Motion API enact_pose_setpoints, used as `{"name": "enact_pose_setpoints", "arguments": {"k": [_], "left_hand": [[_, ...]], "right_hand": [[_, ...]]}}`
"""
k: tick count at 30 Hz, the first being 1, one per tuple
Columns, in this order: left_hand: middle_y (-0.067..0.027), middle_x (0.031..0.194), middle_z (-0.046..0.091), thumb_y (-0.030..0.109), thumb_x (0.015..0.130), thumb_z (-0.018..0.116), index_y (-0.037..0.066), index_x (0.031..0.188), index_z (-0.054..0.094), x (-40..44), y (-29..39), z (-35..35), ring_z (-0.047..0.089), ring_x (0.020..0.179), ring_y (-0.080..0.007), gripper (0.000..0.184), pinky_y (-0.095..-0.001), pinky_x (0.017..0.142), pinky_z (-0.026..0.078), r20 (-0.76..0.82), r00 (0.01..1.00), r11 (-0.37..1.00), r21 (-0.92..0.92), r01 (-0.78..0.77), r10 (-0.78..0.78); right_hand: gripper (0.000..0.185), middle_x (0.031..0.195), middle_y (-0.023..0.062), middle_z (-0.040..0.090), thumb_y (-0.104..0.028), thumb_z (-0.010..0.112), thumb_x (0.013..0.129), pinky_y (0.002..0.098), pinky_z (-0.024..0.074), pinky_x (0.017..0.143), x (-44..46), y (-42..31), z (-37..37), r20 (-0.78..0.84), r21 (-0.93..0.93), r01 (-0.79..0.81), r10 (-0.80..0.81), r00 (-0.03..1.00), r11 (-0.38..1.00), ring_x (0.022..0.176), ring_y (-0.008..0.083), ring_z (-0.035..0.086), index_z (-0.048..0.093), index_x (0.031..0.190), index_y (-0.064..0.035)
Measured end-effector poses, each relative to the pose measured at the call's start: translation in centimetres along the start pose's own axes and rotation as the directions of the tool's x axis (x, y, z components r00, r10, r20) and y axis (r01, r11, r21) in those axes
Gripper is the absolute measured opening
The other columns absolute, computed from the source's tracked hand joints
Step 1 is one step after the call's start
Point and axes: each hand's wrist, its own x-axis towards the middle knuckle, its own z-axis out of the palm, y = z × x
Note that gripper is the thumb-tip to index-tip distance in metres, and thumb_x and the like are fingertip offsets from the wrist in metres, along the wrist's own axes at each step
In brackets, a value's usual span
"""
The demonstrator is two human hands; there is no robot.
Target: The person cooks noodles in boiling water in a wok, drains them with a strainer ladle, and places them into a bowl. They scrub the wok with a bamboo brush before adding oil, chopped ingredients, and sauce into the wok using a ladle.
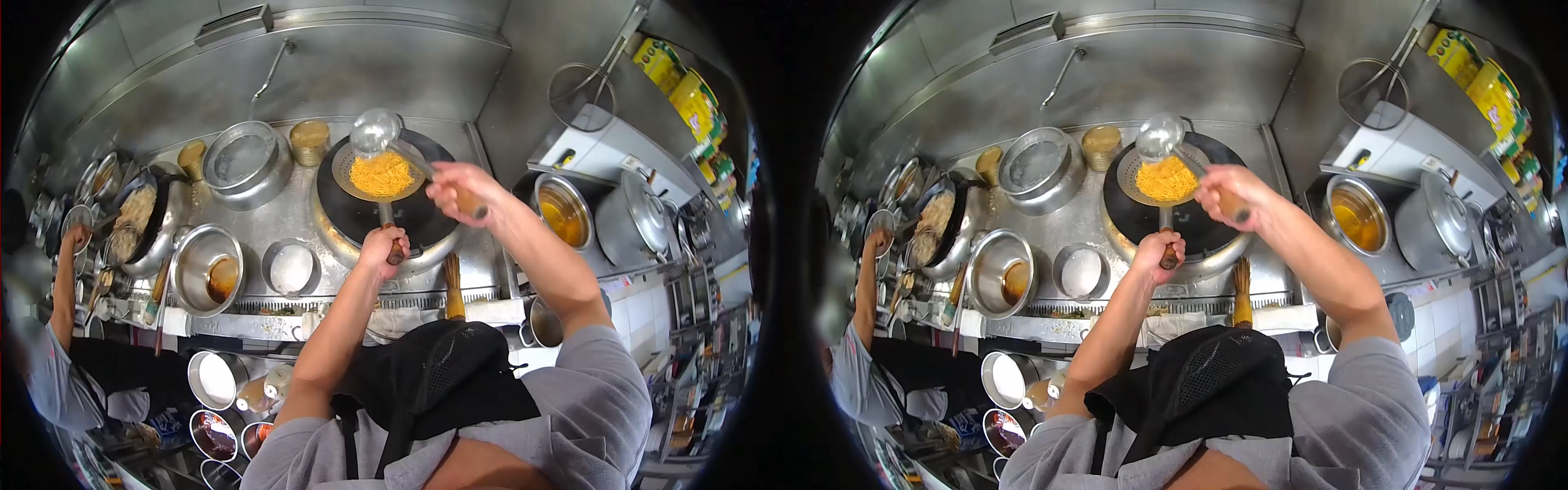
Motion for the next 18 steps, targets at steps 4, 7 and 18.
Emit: {"name": "enact_pose_setpoints", "arguments": {"k": [4, 7, 18], "left_hand": [[-0.0059, 0.065, 0.048, -0.003, 0.084, 0.055, 0.005, 0.078, 0.046, -0.7, -0.6, -0.8, 0.05, 0.055, -0.0158, 0.014, -0.0269, 0.048, 0.043, 0.049, 0.999, 1.0, -0.022, 0.021, -0.02], [-0.0069, 0.069, 0.05, -0.003, 0.083, 0.056, 0.003, 0.079, 0.048, -4.9, -2.4, -1.8, 0.052, 0.057, -0.0158, 0.011, -0.0288, 0.046, 0.044, 0.06, 0.998, 0.992, 0.127, -0.008, 0.0], [-0.0045, 0.074, 0.05, -0.002, 0.087, 0.055, 0.007, 0.087, 0.046, -5.6, -1.5, -0.6, 0.049, 0.058, -0.0117, 0.012, -0.0234, 0.049, 0.044, 0.06, 0.987, 0.989, 0.002, 0.149, -0.149]], "right_hand": [[0.077, 0.077, 0.0139, 0.059, -0.007, 0.054, 0.088, 0.0347, 0.046, 0.047, -5.1, 6.3, -4.8, -0.103, -0.686, 0.037, -0.147, 0.984, 0.727, 0.052, 0.0176, 0.053, 0.012, 0.152, -0.0071], [0.081, 0.077, 0.0171, 0.06, -0.007, 0.052, 0.09, 0.0371, 0.049, 0.06, -8.2, 14.2, -11.0, -0.017, -0.99, -0.08, -0.452, 0.892, -0.12, 0.053, 0.0221, 0.053, 0.005, 0.155, -0.0105], [0.082, 0.122, 0.0174, 0.054, 0.002, 0.049, 0.091, 0.035, 0.0492, 0.069, -14.8, 7.3, -4.5, 0.025, -0.776, 0.4, -0.611, 0.791, 0.487, 0.069, 0.0243, 0.058, 0.005, 0.156, -0.0192]]}}
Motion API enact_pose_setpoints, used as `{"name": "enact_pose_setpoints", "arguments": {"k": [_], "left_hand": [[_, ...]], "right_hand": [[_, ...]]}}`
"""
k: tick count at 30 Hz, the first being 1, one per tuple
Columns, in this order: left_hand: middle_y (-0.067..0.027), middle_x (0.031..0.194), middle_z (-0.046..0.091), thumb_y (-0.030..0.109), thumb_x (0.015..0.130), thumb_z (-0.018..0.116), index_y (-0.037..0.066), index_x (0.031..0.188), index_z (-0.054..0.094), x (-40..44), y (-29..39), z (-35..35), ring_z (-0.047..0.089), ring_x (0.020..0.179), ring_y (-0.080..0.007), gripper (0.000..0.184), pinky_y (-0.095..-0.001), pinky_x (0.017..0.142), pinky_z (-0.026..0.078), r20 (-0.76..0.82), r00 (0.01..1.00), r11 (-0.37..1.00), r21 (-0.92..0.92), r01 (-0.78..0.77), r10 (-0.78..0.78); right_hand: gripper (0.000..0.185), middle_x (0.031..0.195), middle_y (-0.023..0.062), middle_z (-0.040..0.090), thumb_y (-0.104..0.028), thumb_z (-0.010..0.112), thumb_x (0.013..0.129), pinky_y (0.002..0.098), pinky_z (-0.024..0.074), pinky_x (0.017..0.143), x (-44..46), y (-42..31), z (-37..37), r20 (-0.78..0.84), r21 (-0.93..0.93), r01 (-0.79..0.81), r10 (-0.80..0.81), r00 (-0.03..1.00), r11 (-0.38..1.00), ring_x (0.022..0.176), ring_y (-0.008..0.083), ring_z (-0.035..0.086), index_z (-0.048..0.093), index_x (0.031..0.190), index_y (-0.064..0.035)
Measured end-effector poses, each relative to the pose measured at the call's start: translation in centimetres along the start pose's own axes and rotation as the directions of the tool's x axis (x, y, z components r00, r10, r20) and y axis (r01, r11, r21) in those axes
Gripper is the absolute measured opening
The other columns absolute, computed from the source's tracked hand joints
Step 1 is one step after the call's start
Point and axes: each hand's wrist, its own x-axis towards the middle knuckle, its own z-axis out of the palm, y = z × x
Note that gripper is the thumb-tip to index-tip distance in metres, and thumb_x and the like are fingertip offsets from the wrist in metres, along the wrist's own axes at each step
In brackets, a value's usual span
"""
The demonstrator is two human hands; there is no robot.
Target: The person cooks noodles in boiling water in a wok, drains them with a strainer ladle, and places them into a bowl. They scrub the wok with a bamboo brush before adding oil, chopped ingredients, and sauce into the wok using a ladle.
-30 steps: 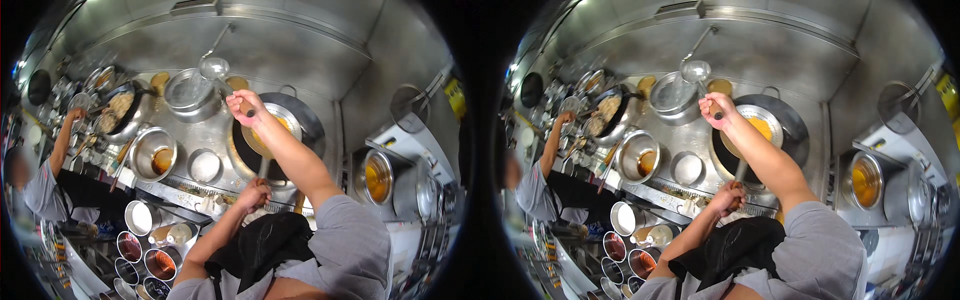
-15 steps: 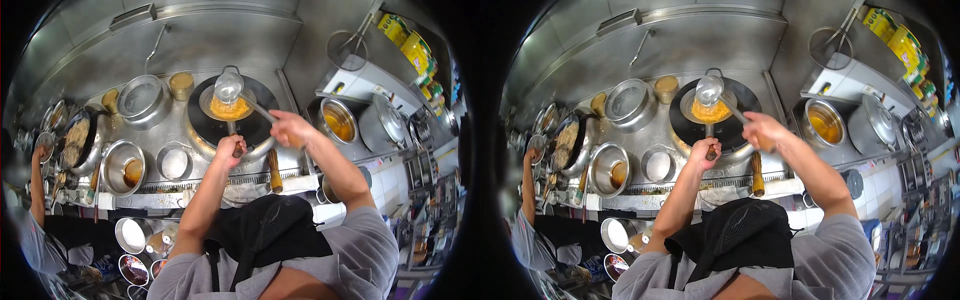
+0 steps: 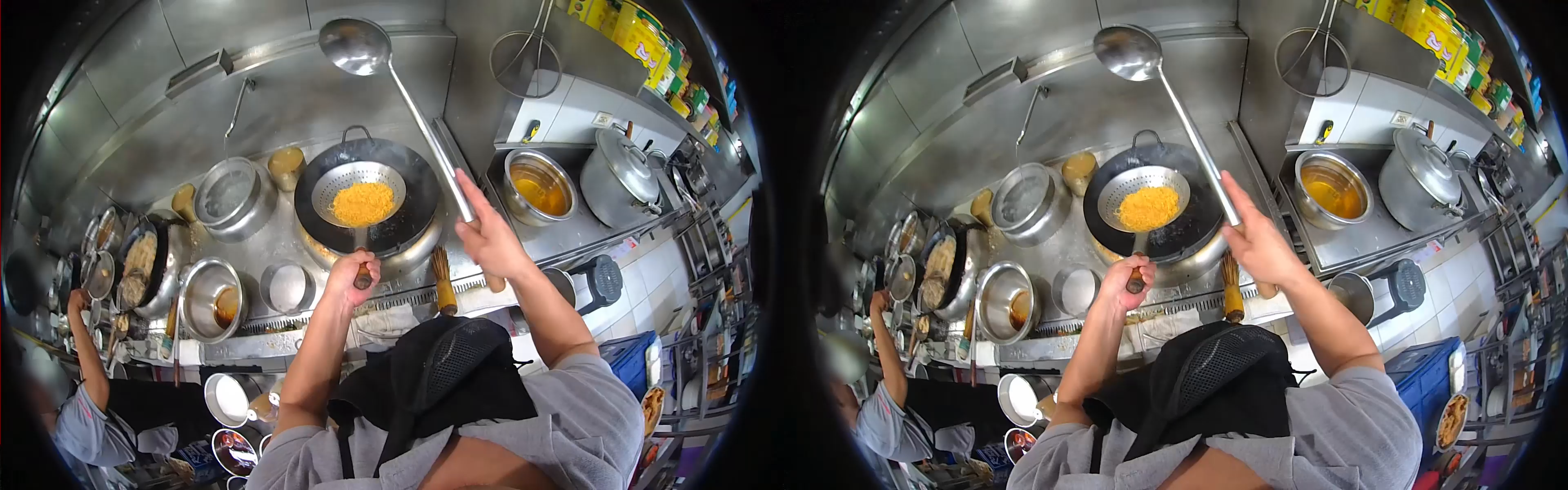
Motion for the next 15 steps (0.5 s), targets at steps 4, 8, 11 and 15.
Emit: {"name": "enact_pose_setpoints", "arguments": {"k": [4, 8, 11, 15], "left_hand": [[-0.0047, 0.073, 0.048, -0.001, 0.086, 0.057, 0.01, 0.092, 0.041, -1.2, 1.0, 6.6, 0.049, 0.056, -0.0122, 0.02, -0.0257, 0.047, 0.043, 0.134, 0.941, 0.906, 0.258, -0.336, 0.311], [-0.0043, 0.077, 0.049, 0.002, 0.087, 0.056, 0.013, 0.111, 0.042, 2.4, 3.1, 8.5, 0.045, 0.056, -0.0111, 0.03, -0.0254, 0.046, 0.039, 0.303, 0.834, 0.771, 0.329, -0.546, 0.461], [-0.0044, 0.078, 0.049, 0.002, 0.088, 0.053, 0.013, 0.114, 0.047, 4.0, 4.6, 11.3, 0.044, 0.057, -0.0099, 0.029, -0.0232, 0.047, 0.038, 0.26, 0.851, 0.806, 0.284, -0.52, 0.457], [-0.0046, 0.077, 0.049, 0.002, 0.089, 0.053, 0.005, 0.106, 0.049, 2.5, 2.4, 13.2, 0.045, 0.059, -0.0087, 0.018, -0.0219, 0.049, 0.039, 0.161, 0.928, 0.922, 0.146, -0.359, 0.336]], "right_hand": [[0.074, 0.077, 0.0043, 0.046, -0.009, 0.051, 0.097, 0.026, 0.0407, 0.039, 1.9, -2.6, -0.3, 0.183, 0.756, -0.053, -0.133, 0.974, 0.653, 0.045, 0.0083, 0.043, 0.008, 0.156, -0.0237], [0.07, 0.078, 0.0047, 0.047, -0.014, 0.051, 0.098, 0.0251, 0.0391, 0.038, 10.3, -2.2, -2.9, 0.196, 0.93, -0.052, -0.37, 0.908, 0.364, 0.045, 0.0082, 0.042, 0.013, 0.155, -0.0245], [0.069, 0.077, 0.0028, 0.046, -0.013, 0.053, 0.097, 0.0226, 0.0389, 0.036, 10.9, -7.8, -6.3, 0.096, 0.791, 0.175, -0.401, 0.911, 0.586, 0.044, 0.0062, 0.041, 0.017, 0.154, -0.0244], [0.068, 0.076, 0.0027, 0.049, -0.008, 0.051, 0.096, 0.023, 0.041, 0.039, 7.7, -9.5, -9.3, -0.005, 0.523, 0.266, -0.309, 0.951, 0.81, 0.045, 0.0068, 0.044, 0.018, 0.154, -0.015]]}}
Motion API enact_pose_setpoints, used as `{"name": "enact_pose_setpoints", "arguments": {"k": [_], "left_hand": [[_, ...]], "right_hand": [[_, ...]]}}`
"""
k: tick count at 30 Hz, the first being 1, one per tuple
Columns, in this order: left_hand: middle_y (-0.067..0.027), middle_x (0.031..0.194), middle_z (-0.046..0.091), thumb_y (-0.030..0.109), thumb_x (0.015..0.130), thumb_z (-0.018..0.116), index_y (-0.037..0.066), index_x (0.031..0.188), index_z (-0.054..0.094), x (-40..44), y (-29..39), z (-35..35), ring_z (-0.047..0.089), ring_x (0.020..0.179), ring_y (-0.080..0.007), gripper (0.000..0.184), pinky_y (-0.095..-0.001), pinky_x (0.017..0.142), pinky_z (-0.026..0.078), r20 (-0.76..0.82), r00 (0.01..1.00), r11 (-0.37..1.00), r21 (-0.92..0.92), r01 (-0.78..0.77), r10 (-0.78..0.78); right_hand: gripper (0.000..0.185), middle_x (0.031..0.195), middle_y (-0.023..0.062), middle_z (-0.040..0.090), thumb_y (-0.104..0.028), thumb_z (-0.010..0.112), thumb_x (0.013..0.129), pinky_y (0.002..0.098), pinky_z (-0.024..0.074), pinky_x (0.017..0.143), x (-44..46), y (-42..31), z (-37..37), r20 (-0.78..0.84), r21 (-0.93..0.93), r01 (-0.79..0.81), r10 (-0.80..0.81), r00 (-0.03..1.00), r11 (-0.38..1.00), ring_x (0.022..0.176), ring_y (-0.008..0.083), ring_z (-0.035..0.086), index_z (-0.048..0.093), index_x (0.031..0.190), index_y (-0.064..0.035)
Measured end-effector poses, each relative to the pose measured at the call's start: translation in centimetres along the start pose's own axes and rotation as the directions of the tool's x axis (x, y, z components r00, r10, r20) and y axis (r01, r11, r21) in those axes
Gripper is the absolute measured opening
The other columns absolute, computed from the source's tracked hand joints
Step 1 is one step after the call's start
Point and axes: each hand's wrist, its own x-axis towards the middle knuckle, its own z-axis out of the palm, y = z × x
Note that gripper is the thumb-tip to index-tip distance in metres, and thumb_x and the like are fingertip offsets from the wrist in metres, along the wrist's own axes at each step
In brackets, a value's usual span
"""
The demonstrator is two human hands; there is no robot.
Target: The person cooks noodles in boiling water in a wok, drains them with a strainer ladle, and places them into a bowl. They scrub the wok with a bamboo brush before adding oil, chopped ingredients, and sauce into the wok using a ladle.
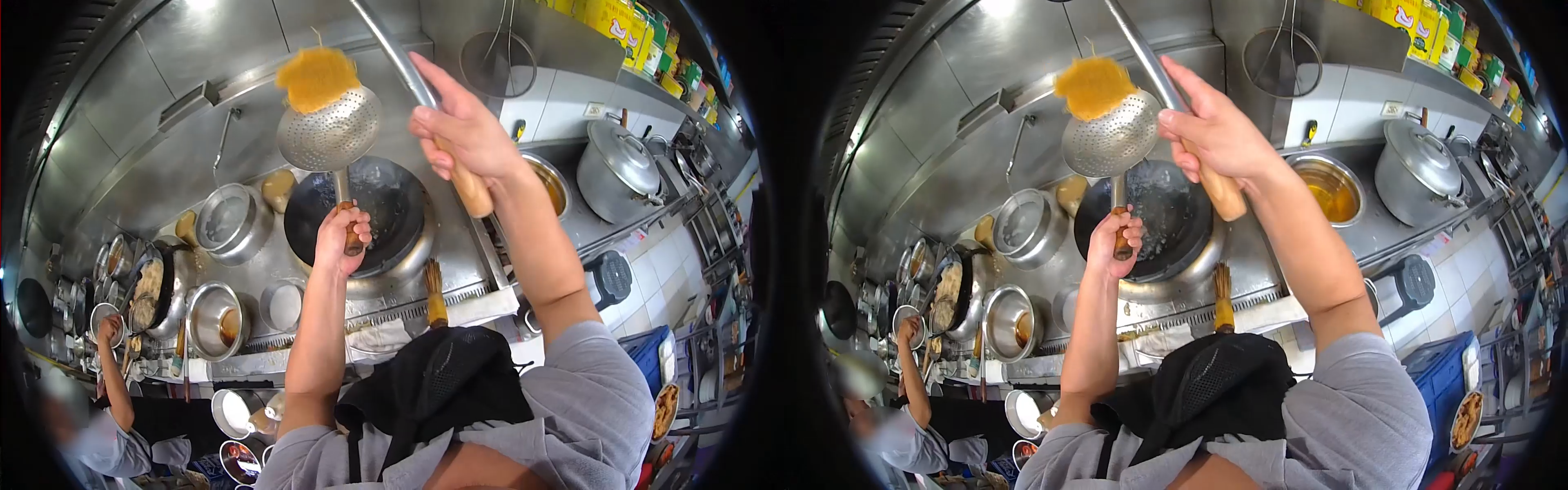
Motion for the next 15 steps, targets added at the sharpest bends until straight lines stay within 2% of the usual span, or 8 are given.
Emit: {"name": "enact_pose_setpoints", "arguments": {"k": [4, 7, 8, 10, 11, 12, 13, 15], "left_hand": [[-0.006, 0.077, 0.05, 0.001, 0.088, 0.054, 0.007, 0.094, 0.048, -2.0, -2.7, -1.3, 0.047, 0.059, -0.0109, 0.011, -0.0241, 0.049, 0.041, -0.037, 0.995, 0.994, -0.057, 0.092, -0.094], [-0.0033, 0.071, 0.046, -0.001, 0.086, 0.054, 0.007, 0.087, 0.048, -1.4, -4.2, -5.0, 0.047, 0.058, -0.0104, 0.01, -0.0234, 0.049, 0.042, -0.065, 0.945, 0.929, -0.217, 0.3, -0.32], [-0.0033, 0.071, 0.046, -0.001, 0.086, 0.054, 0.007, 0.087, 0.048, -1.7, -4.0, -5.0, 0.047, 0.058, -0.0104, 0.01, -0.0234, 0.049, 0.042, -0.069, 0.945, 0.931, -0.208, 0.3, -0.32], [-0.0031, 0.071, 0.046, -0.002, 0.085, 0.054, 0.007, 0.089, 0.048, -2.6, -3.4, -3.9, 0.047, 0.057, -0.01, 0.012, -0.0228, 0.047, 0.041, -0.148, 0.935, 0.943, -0.139, 0.302, -0.322], [-0.0034, 0.071, 0.048, -0.003, 0.083, 0.055, 0.006, 0.095, 0.048, -3.4, -2.1, -2.3, 0.047, 0.057, -0.0096, 0.017, -0.0223, 0.046, 0.04, -0.161, 0.956, 0.969, -0.04, 0.243, -0.246], [-0.0036, 0.072, 0.049, -0.003, 0.081, 0.057, 0.006, 0.101, 0.048, -3.5, -0.7, -2.0, 0.047, 0.056, -0.0092, 0.024, -0.0224, 0.046, 0.039, -0.071, 0.983, 0.984, 0.044, 0.17, -0.167], [-0.0037, 0.073, 0.049, -0.002, 0.08, 0.059, 0.006, 0.105, 0.048, -4.0, 1.0, 0.1, 0.047, 0.055, -0.0091, 0.028, -0.0223, 0.045, 0.038, -0.064, 0.995, 0.988, 0.13, 0.081, -0.073], [-0.0034, 0.075, 0.049, -0.001, 0.079, 0.061, 0.006, 0.11, 0.049, -4.4, 4.5, 3.5, 0.047, 0.055, -0.0086, 0.034, -0.0214, 0.043, 0.036, 0.011, 0.997, 0.963, 0.256, -0.081, 0.08]], "right_hand": [[0.069, 0.075, 0.0023, 0.049, -0.004, 0.051, 0.094, 0.0223, 0.041, 0.04, -3.9, 2.1, -1.7, -0.052, -0.096, -0.095, 0.091, 0.995, 0.991, 0.045, 0.0063, 0.044, 0.017, 0.154, -0.0132], [0.075, 0.078, 0.0024, 0.051, 0.002, 0.052, 0.091, 0.0214, 0.0406, 0.041, -6.9, 5.7, -2.5, -0.109, -0.14, -0.118, 0.103, 0.989, 0.983, 0.045, 0.0063, 0.045, 0.016, 0.155, -0.014], [0.075, 0.078, 0.0024, 0.051, 0.002, 0.052, 0.091, 0.0214, 0.0406, 0.041, -7.7, 7.1, -3.0, -0.113, -0.132, -0.113, 0.099, 0.989, 0.985, 0.045, 0.0063, 0.045, 0.016, 0.155, -0.014], [0.077, 0.08, 0.0028, 0.051, 0.004, 0.051, 0.09, 0.0217, 0.0396, 0.041, -9.6, 10.4, -4.3, -0.241, -0.141, -0.09, 0.054, 0.969, 0.986, 0.045, 0.0072, 0.045, 0.015, 0.155, -0.0142], [0.075, 0.081, 0.0028, 0.05, 0.005, 0.051, 0.089, 0.023, 0.0385, 0.04, -10.5, 12.2, -5.6, -0.261, -0.105, -0.112, 0.082, 0.962, 0.988, 0.044, 0.0076, 0.044, 0.018, 0.153, -0.0144], [0.074, 0.082, 0.0028, 0.05, 0.006, 0.052, 0.088, 0.0242, 0.0374, 0.039, -11.5, 13.3, -7.0, -0.276, -0.07, -0.134, 0.109, 0.955, 0.989, 0.043, 0.0079, 0.043, 0.02, 0.152, -0.0146], [0.064, 0.079, 0.0025, 0.049, 0.005, 0.051, 0.088, 0.024, 0.0367, 0.039, -12.5, 13.0, -7.8, -0.293, -0.039, -0.178, 0.159, 0.943, 0.983, 0.043, 0.0081, 0.044, 0.028, 0.146, -0.0106], [0.059, 0.074, 0.0018, 0.048, 0.004, 0.05, 0.086, 0.0239, 0.0362, 0.038, -14.2, 12.5, -9.7, -0.317, -0.052, -0.239, 0.211, 0.925, 0.97, 0.043, 0.0081, 0.044, 0.033, 0.142, -0.0077]]}}
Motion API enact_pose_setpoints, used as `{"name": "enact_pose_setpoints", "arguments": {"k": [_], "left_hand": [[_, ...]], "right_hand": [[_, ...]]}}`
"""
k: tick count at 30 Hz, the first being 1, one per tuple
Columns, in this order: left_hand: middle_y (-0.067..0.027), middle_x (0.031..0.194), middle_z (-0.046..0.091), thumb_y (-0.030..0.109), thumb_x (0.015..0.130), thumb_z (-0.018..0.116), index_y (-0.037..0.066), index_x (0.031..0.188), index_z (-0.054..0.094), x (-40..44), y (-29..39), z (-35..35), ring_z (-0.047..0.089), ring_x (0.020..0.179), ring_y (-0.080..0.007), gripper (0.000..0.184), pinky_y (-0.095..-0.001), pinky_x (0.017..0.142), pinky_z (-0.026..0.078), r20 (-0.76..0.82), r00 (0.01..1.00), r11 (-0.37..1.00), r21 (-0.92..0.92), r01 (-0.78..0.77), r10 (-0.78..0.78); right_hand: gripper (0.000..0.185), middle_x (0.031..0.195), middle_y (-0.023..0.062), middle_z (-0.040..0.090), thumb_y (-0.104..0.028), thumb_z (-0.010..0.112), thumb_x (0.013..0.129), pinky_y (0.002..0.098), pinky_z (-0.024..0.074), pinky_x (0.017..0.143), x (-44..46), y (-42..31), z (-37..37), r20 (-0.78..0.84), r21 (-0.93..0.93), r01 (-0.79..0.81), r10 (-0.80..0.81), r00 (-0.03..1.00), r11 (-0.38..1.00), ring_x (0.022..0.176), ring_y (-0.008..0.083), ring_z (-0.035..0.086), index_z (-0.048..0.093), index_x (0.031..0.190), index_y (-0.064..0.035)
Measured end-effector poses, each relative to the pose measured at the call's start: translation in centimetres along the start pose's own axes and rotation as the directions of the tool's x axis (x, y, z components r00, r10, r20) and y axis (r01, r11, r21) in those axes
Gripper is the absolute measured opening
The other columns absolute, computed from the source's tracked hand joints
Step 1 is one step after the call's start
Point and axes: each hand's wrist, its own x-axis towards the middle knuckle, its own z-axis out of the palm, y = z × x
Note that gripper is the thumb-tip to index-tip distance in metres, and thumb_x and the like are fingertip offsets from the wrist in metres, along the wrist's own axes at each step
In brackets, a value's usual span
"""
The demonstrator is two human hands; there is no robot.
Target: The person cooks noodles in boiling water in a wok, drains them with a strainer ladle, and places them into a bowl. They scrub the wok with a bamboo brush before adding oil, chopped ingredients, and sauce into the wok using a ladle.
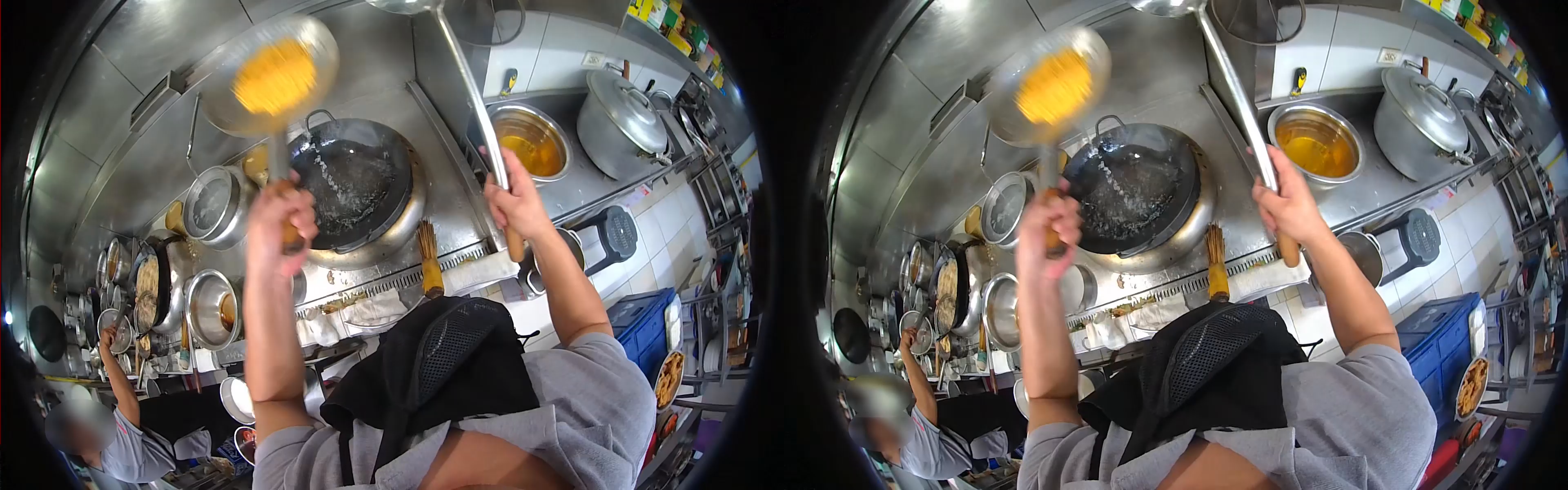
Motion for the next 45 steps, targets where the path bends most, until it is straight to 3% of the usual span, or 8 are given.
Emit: {"name": "enact_pose_setpoints", "arguments": {"k": [8, 14, 17, 23, 30, 35, 39, 45], "left_hand": [[-0.0107, 0.088, 0.056, 0.004, 0.086, 0.054, 0.003, 0.119, 0.048, 3.4, 8.5, 3.5, 0.054, 0.06, -0.0149, 0.034, -0.0252, 0.047, 0.046, -0.06, 0.951, 0.929, 0.241, -0.28, 0.302], [-0.0129, 0.077, 0.057, 0.007, 0.078, 0.062, 0.002, 0.113, 0.045, 2.7, -8.0, -6.3, 0.055, 0.05, -0.0147, 0.039, -0.0266, 0.041, 0.045, -0.121, 0.99, 0.97, 0.239, -0.048, 0.079], [-0.0039, 0.072, 0.048, -0.001, 0.08, 0.057, 0.003, 0.098, 0.049, 1.9, -13.0, -7.5, 0.045, 0.051, -0.0083, 0.02, -0.0205, 0.042, 0.039, -0.215, 0.892, 0.887, -0.338, 0.313, -0.397], [-0.0059, 0.072, 0.049, -0.003, 0.08, 0.056, 0.007, 0.095, 0.046, 2.3, -12.3, -5.9, 0.048, 0.053, -0.0125, 0.02, -0.0269, 0.044, 0.042, -0.218, 0.95, 0.959, -0.221, 0.175, -0.224], [-0.0063, 0.074, 0.049, -0.002, 0.079, 0.056, 0.01, 0.103, 0.043, 3.7, -14.0, -5.9, 0.047, 0.053, -0.014, 0.03, -0.0275, 0.044, 0.04, -0.268, 0.963, 0.998, 0.053, -0.021, 0.035], [-0.0074, 0.07, 0.048, -0.002, 0.081, 0.052, 0.007, 0.081, 0.045, 2.7, -16.4, -10.3, 0.047, 0.053, -0.0139, 0.011, -0.0278, 0.044, 0.042, -0.149, 0.924, 0.903, -0.313, 0.293, -0.351], [-0.0086, 0.074, 0.05, -0.002, 0.081, 0.054, 0.005, 0.091, 0.045, 1.8, -14.5, -9.2, 0.048, 0.055, -0.0141, 0.015, -0.0291, 0.045, 0.043, -0.066, 0.845, 0.707, -0.585, 0.398, -0.53], [-0.007, 0.076, 0.052, -0.003, 0.078, 0.06, 0.011, 0.111, 0.04, 2.0, -14.5, -9.0, 0.047, 0.053, -0.0134, 0.041, -0.0289, 0.045, 0.042, -0.208, 0.972, 0.994, -0.047, 0.103, -0.11]], "right_hand": [[0.054, 0.077, 0.0009, 0.046, 0.003, 0.049, 0.089, 0.024, 0.0356, 0.039, -3.2, 7.2, -3.3, -0.11, 0.001, -0.085, 0.084, 0.99, 0.996, 0.044, 0.0071, 0.042, 0.032, 0.139, -0.0084], [0.059, 0.081, 0.002, 0.05, -0.001, 0.052, 0.092, 0.0249, 0.0377, 0.041, -1.4, 5.9, -2.7, -0.076, -0.152, -0.143, 0.133, 0.988, 0.978, 0.047, 0.0075, 0.043, 0.027, 0.145, -0.0102], [0.066, 0.082, 0.0021, 0.051, -0.001, 0.052, 0.093, 0.0236, 0.0391, 0.044, -0.3, -0.1, 0.5, 0.013, -0.141, 0.002, 0.0, 1.0, 0.99, 0.049, 0.007, 0.044, 0.023, 0.151, -0.0123], [0.074, 0.08, 0.0023, 0.048, -0.005, 0.045, 0.098, 0.0217, 0.0408, 0.044, 4.4, -6.0, 8.1, 0.282, 0.047, 0.216, -0.22, 0.934, 0.975, 0.048, 0.006, 0.044, 0.003, 0.156, -0.0208], [0.066, 0.076, 0.002, 0.044, -0.012, 0.045, 0.1, 0.024, 0.0383, 0.039, 12.6, -0.2, 11.7, 0.658, 0.6, -0.49, -0.042, 0.752, 0.633, 0.044, 0.0068, 0.037, 0.012, 0.156, -0.022], [0.07, 0.077, 0.0025, 0.046, -0.007, 0.047, 0.098, 0.0218, 0.036, 0.036, 9.5, -4.0, 10.7, 0.306, -0.135, 0.051, -0.007, 0.952, 0.99, 0.042, 0.0061, 0.037, 0.01, 0.156, -0.0206], [0.07, 0.076, 0.0023, 0.045, -0.01, 0.049, 0.098, 0.0223, 0.0356, 0.036, 6.7, -3.8, 11.3, 0.301, 0.017, 0.007, -0.012, 0.954, 1.0, 0.041, 0.006, 0.035, 0.012, 0.156, -0.021], [0.068, 0.076, 0.0019, 0.046, -0.007, 0.049, 0.097, 0.0221, 0.0366, 0.037, 11.7, 1.4, 12.2, 0.486, 0.215, -0.321, 0.184, 0.854, 0.922, 0.043, 0.0056, 0.038, 0.016, 0.155, -0.022]]}}
